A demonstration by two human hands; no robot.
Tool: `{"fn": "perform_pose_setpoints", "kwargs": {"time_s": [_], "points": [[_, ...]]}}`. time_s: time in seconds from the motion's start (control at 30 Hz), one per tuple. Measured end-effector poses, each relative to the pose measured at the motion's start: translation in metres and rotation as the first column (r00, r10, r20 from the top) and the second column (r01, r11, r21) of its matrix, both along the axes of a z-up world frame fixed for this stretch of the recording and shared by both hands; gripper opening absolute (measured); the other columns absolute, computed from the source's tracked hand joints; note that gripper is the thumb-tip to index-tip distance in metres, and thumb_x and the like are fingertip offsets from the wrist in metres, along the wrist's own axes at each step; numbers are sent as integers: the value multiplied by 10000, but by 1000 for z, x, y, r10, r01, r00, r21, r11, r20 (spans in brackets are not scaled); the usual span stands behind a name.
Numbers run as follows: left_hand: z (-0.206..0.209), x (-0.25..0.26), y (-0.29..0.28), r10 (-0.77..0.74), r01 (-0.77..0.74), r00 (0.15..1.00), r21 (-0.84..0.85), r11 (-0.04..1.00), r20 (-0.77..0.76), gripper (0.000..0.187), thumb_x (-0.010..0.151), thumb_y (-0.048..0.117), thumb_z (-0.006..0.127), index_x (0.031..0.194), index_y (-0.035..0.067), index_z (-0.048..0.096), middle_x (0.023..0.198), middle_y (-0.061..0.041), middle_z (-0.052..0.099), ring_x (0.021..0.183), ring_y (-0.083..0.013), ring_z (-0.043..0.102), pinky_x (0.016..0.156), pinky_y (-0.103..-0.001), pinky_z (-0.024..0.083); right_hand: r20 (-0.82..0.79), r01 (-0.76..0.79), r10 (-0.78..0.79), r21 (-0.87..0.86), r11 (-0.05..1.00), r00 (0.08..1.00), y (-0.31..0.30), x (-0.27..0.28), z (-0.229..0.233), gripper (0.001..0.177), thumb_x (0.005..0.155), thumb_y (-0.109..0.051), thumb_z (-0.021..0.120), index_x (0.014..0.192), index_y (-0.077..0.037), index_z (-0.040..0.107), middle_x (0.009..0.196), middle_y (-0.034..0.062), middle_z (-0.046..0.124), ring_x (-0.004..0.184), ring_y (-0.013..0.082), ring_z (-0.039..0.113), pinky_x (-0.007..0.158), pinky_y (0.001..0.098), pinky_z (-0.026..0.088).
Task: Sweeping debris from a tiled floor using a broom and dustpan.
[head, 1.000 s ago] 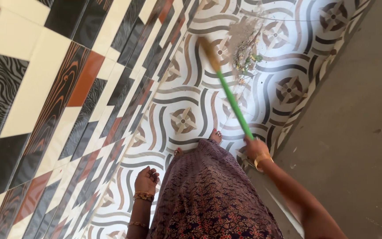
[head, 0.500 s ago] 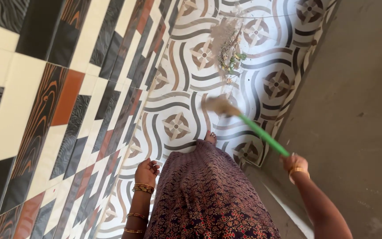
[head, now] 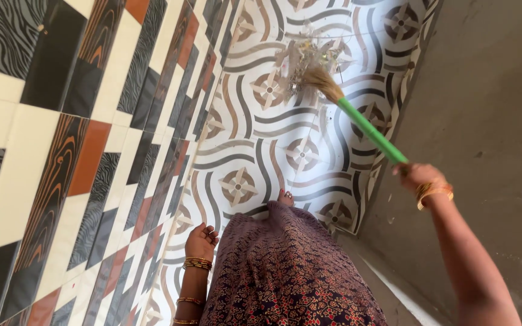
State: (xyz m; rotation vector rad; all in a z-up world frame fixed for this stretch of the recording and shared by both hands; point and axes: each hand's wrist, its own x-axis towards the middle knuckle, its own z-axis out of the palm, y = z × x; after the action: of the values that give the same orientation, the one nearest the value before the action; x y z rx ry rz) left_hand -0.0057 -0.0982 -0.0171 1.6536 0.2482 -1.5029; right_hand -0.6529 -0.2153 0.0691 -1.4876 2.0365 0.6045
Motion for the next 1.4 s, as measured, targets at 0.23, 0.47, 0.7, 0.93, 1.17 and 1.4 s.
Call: {"fn": "perform_pose_setpoints", "kwargs": {"time_s": [0.23, 0.47, 0.7, 0.93, 1.17, 1.4], "points": [[-16, 0, -25, -29, 30, 999, 26, 999, -45, 163, 950, 204, 592, 1029, 70, 543, 829, -67, 646, 726, -234, 614, 693, -399, 486, 43, 25, -29, 89, 996, 999, 98, 94, -9, 381, 1069, -321, 339, 1289, -340, 649, 1017, 131, 774, 916, 289, 763, 859, 447, 606], [-8, 6, -76, -172, 173, 983, 10, 985, -68, 160, 947, 187, 597, 1026, 64, 532, 830, -89, 645, 708, -242, 613, 673, -392, 486, 0, 132, -141, 348, 928, 990, 125, 148, -54, 392, 1098, -333, 324, 1287, -432, 653, 1127, 27, 762, 961, 176, 767, 832, 351, 639], [4, 41, -172, -338, 337, 938, -23, 941, -70, 151, 935, 192, 617, 977, 66, 545, 810, -81, 637, 691, -233, 610, 652, -380, 482, -111, 95, -73, 209, 973, 991, 42, 127, -105, 350, 1064, -332, 419, 1320, -449, 628, 1129, 10, 762, 1022, 194, 737, 843, 349, 603], [-43, 84, -272, -430, 430, 902, -13, 903, -42, 162, 970, 220, 611, 938, 71, 557, 805, -68, 634, 711, -232, 616, 660, -368, 478, -8, 369, -370, 87, 925, 929, 32, 185, -18, 362, 1022, -300, 462, 1326, -424, 615, 1061, 104, 749, 952, 307, 735, 784, 440, 595], [-41, 44, -310, -513, 509, 848, -62, 858, -131, 158, 966, 232, 601, 930, 83, 563, 809, -68, 642, 715, -236, 616, 666, -382, 479, 86, 692, -694, 58, 719, 715, 240, 279, -18, 373, 981, -412, 490, 1339, -390, 590, 860, 169, 766, 706, 381, 738, 699, 526, 602], [-38, 17, -302, -610, 612, 775, -46, 790, -164, 173, 970, 216, 612, 973, 55, 550, 814, -81, 644, 709, -241, 617, 661, -388, 482, 324, 947, -944, 318, 50, -58, 293, 345, -62, 263, 923, -316, 629, 1180, -266, 641, 866, 87, 724, 546, 203, 608, 498, 391, 509]]}}
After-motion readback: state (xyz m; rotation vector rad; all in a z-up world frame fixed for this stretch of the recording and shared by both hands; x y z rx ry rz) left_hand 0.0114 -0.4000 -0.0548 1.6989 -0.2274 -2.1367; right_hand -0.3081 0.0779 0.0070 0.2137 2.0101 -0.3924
